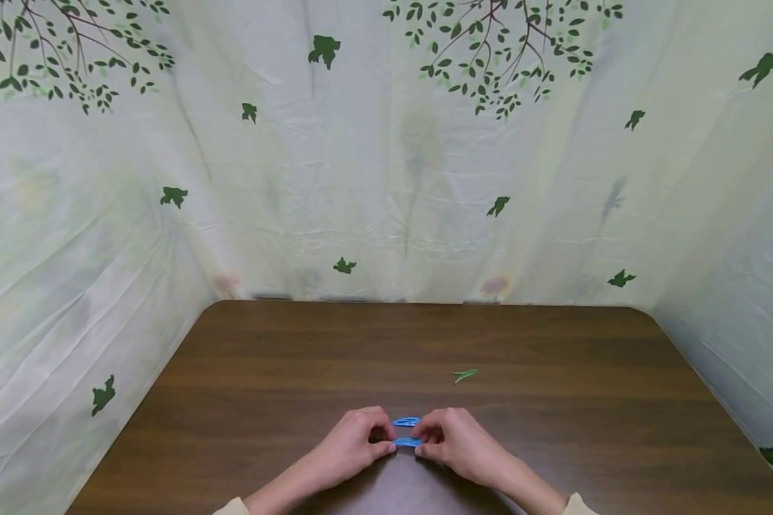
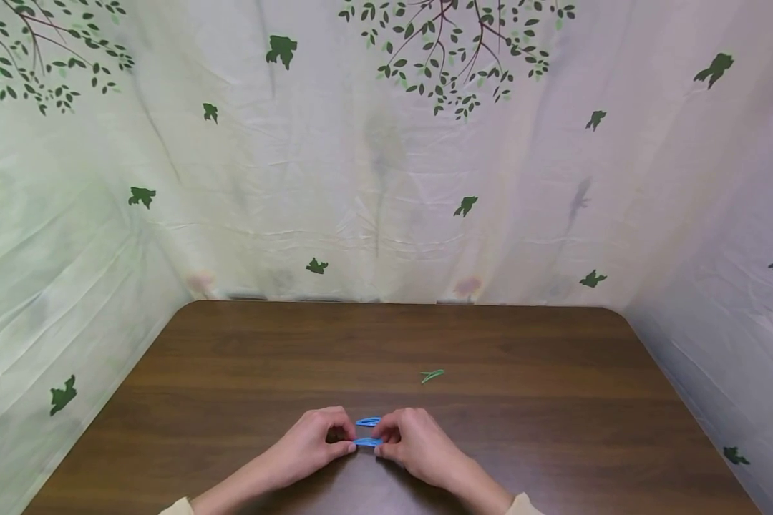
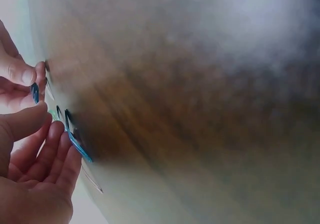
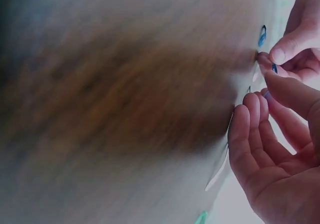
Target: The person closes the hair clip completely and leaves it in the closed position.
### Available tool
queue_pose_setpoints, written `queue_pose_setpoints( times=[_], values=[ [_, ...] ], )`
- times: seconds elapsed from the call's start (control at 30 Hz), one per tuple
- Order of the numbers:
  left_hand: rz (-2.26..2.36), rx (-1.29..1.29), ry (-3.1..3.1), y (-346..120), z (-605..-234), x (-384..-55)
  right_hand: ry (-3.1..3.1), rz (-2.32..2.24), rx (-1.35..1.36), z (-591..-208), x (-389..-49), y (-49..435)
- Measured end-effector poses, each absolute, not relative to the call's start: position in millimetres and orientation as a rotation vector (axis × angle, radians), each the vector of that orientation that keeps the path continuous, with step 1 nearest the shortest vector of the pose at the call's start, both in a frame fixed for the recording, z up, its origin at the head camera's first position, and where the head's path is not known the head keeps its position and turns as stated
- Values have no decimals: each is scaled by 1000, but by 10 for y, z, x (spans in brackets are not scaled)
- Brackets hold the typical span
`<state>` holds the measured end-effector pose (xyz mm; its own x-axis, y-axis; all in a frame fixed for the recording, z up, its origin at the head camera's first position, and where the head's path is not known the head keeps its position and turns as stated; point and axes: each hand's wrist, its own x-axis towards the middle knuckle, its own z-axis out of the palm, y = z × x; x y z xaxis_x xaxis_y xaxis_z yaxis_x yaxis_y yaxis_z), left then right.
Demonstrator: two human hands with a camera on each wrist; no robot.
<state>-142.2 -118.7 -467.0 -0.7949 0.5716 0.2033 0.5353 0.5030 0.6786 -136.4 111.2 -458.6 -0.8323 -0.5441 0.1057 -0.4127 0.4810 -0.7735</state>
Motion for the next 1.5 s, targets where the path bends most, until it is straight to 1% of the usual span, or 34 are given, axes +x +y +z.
queue_pose_setpoints(
  times=[0.5,1.03,1.33,1.5],
  values=[
    [1117,963,2673,-1154,-4671,-1442,2557,-1238,-812,-4604,-1388,1105],
    [1047,949,2774,-1112,-4685,-1380,2615,-1146,-846,-4629,-1413,1107],
    [1034,933,2788,-1120,-4670,-1359,2599,-1162,-858,-4625,-1395,1117],
    [1028,966,2768,-1135,-4634,-1357,2559,-1223,-878,-4638,-1382,1148]
  ],
)
